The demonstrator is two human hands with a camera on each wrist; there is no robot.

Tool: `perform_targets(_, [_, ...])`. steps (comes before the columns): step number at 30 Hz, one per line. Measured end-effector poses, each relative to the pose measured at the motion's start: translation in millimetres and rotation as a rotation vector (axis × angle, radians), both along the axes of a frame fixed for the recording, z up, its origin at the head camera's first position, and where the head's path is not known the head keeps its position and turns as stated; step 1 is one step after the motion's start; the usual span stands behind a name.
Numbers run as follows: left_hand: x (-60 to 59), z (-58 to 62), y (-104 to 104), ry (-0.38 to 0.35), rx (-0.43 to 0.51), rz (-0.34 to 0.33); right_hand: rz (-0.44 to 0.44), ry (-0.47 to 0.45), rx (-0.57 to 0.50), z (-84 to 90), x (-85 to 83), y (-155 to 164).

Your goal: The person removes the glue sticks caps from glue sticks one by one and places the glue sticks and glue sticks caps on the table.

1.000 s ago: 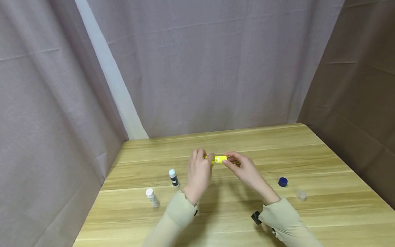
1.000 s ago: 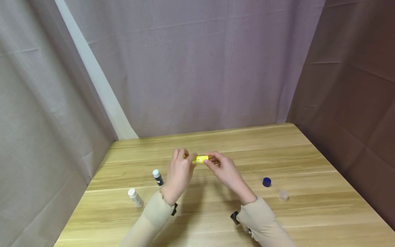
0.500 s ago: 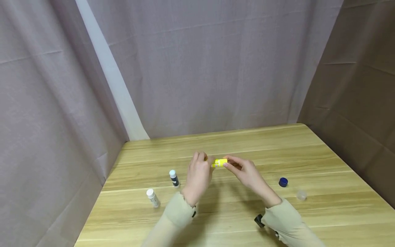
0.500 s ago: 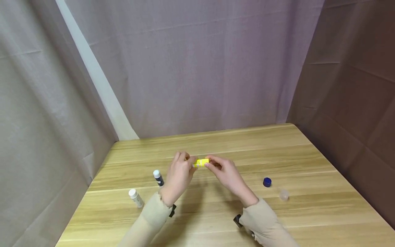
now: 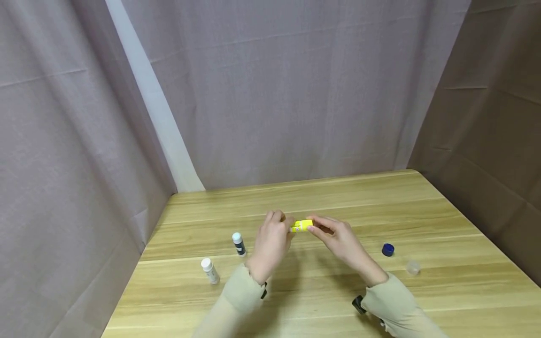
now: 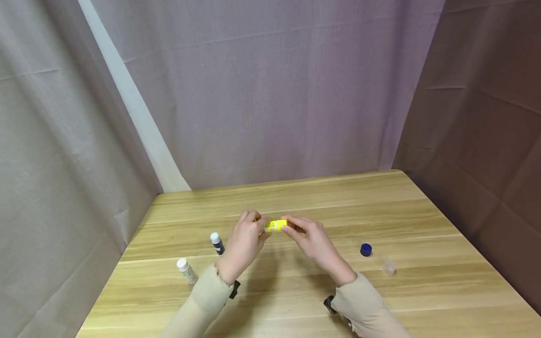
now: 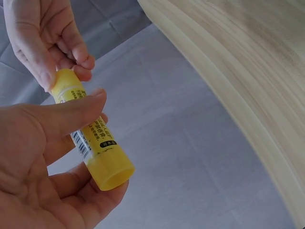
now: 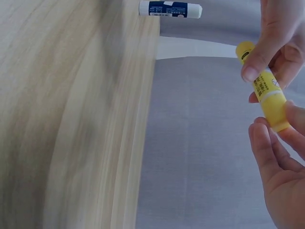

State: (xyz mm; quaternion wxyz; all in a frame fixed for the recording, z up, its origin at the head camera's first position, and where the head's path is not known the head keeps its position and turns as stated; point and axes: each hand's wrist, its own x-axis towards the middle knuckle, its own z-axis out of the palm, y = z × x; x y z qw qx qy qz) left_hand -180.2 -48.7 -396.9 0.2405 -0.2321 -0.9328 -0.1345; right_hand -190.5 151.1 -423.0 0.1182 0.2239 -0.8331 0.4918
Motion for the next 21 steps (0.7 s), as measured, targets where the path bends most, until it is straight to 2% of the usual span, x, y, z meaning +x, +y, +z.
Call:
perform_targets(9, [4.0,5.6,-8.0,-0.059,0.048,-0.084,0.028,0.045,0.006,-1.3,3.2,1.2])
perform_targets(16, [4.5,10.2,-12.4,-0.093,0.042,-0.103,0.048,0.092,0.011,-3.6,4.2,3.6])
perform_targets(21, [4.1,12.3,-14.4,-0.124,0.035,-0.121,0.070,0.162,0.020,-8.1,5.1,5.6])
